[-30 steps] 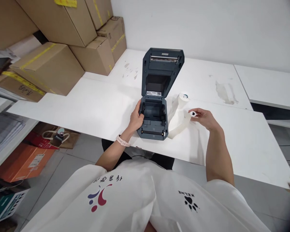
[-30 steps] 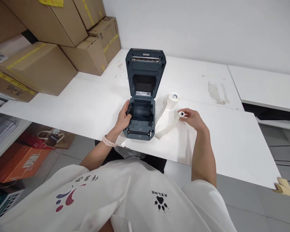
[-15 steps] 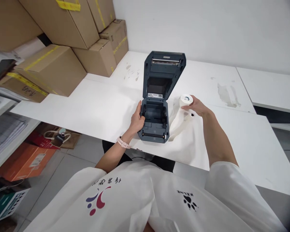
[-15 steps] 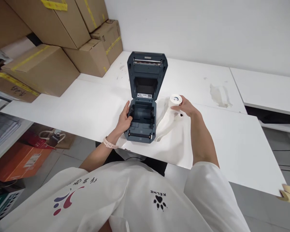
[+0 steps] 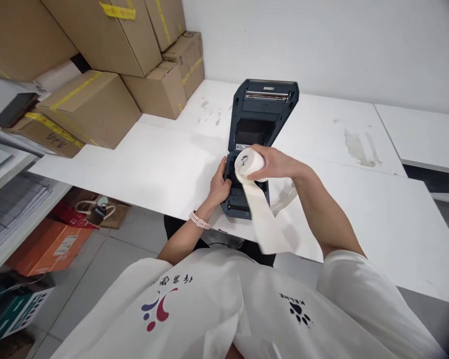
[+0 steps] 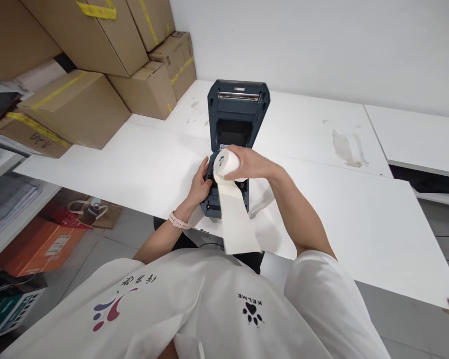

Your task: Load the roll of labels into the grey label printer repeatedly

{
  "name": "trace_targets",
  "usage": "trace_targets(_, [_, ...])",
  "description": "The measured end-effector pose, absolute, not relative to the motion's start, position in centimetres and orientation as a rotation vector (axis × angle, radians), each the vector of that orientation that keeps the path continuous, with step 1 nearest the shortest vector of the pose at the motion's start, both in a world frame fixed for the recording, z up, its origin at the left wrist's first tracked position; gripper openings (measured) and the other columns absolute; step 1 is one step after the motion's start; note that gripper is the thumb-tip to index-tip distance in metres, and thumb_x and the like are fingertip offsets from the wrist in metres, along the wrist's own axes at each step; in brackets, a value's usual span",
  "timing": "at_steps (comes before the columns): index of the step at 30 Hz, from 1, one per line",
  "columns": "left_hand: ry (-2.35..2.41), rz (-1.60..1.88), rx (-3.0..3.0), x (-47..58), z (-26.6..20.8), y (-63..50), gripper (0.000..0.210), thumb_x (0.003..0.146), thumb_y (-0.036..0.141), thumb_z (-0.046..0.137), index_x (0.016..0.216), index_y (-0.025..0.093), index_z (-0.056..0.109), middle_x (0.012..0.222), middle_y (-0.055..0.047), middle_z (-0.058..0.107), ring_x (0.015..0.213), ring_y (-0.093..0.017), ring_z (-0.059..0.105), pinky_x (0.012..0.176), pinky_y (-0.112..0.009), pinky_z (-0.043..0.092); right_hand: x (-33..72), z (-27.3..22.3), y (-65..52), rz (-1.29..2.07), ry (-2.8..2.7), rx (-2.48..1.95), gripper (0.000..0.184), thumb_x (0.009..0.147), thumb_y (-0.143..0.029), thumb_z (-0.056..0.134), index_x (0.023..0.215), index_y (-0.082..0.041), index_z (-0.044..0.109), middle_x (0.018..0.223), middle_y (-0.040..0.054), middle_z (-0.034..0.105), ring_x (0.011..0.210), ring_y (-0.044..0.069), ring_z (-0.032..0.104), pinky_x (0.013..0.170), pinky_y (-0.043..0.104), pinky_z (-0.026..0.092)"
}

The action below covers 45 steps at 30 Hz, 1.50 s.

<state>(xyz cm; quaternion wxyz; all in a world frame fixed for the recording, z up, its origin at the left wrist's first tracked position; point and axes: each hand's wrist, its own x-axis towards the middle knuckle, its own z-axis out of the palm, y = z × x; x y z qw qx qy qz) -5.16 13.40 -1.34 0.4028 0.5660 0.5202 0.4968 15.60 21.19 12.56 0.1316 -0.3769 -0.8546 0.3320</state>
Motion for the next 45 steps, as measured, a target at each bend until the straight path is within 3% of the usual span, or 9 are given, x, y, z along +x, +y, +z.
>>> trace_targets(4, [1.34, 1.235, 1.356, -4.9, -0.8, 13.2, 0.083, 0.092, 0.022, 0.057, 0.167, 0.03, 0.022, 0.177, -0.006, 0.023, 0.164, -0.031, 0.026, 0.131, -0.054, 0.031, 12.4, 11.2, 20.9, 0.533, -2.828, -1.287, 0.071, 0.073, -0.038, 0.078, 0.137, -0.019, 0.057, 0.143, 0.0156, 0.064, 0.127, 0.04, 0.063, 0.1, 0.049, 0.052])
trace_targets(10, [1.356, 1.243, 1.318, -4.7, -0.3, 13.2, 0.083, 0.089, 0.016, 0.056, 0.166, 0.028, 0.026, 0.174, -0.007, 0.034, 0.162, -0.033, 0.03, 0.132, -0.054, 0.029, 10.5, 8.6, 21.3, 0.406, -3.036, -1.41, 0.074, 0.076, -0.037, 0.078, 0.142, -0.013, 0.054, 0.141, 0.0201, 0.063, 0.121, 0.042, 0.065, 0.096, 0.051, 0.053])
trace_targets(17, [1.355, 1.253, 1.319, -4.7, 0.2, 12.6, 0.08, 0.087, 0.013, 0.053, 0.164, 0.028, 0.032, 0.172, -0.004, 0.038, 0.159, -0.03, 0.036, 0.13, -0.049, 0.034, 13.1, 8.2, 16.0, 0.256, -2.794, -1.13, 0.06, 0.098, -0.032, 0.061, 0.153, -0.011, 0.05, 0.158, 0.0191, 0.053, 0.145, 0.038, 0.051, 0.117, 0.054, 0.044])
trace_targets(21, [1.358, 1.253, 1.336, -4.6, 0.7, 12.3, 0.075, 0.087, 0.012, 0.048, 0.16, 0.027, 0.039, 0.17, -0.005, 0.042, 0.156, -0.026, 0.042, 0.129, -0.046, 0.036, 14.4, 5.8, 9.2, 0.19, -2.709, -1.035, 0.054, 0.108, -0.042, 0.044, 0.152, -0.012, 0.053, 0.162, 0.0169, 0.05, 0.153, 0.035, 0.044, 0.122, 0.054, 0.042])
trace_targets(26, [1.392, 1.212, 1.311, -4.6, 1.0, 12.4, 0.069, 0.088, 0.013, 0.046, 0.155, 0.026, 0.046, 0.167, -0.005, 0.045, 0.151, -0.025, 0.047, 0.124, -0.042, 0.044, 13.2, 3.0, 4.6, 0.047, -2.569, -1.177, 0.055, 0.11, -0.043, 0.038, 0.156, -0.015, 0.05, 0.167, 0.016, 0.043, 0.156, 0.034, 0.04, 0.123, 0.054, 0.04])
trace_targets(35, [1.42, 1.206, 1.301, -4.6, 0.4, 12.8, 0.068, 0.087, 0.013, 0.047, 0.154, 0.025, 0.047, 0.165, -0.007, 0.047, 0.151, -0.027, 0.047, 0.123, -0.044, 0.045, 11.7, 3.1, 4.0, 0.047, -2.572, -1.239, 0.061, 0.108, -0.053, 0.04, 0.158, -0.02, 0.047, 0.17, 0.0152, 0.039, 0.158, 0.042, 0.032, 0.124, 0.062, 0.031])
trace_targets(41, [1.417, 1.189, 1.29, -4.6, 0.4, 12.9, 0.068, 0.088, 0.016, 0.047, 0.155, 0.027, 0.046, 0.166, -0.006, 0.046, 0.152, -0.027, 0.047, 0.122, -0.045, 0.045, 11.4, 2.8, 3.9, 0.057, -2.553, -1.249, 0.074, 0.103, -0.065, 0.044, 0.16, -0.018, 0.044, 0.17, 0.0169, 0.039, 0.156, 0.046, 0.033, 0.123, 0.066, 0.03])
trace_targets(45, [1.349, 1.182, 1.232, -4.5, 1.4, 12.0, 0.064, 0.093, 0.024, 0.049, 0.157, 0.029, 0.043, 0.17, -0.005, 0.04, 0.156, -0.029, 0.041, 0.124, -0.046, 0.043, 11.8, 2.2, 4.2, 0.074, -2.51, -1.176, 0.085, 0.1, -0.071, 0.044, 0.166, -0.019, 0.033, 0.171, 0.0151, 0.035, 0.16, 0.042, 0.028, 0.127, 0.064, 0.028])
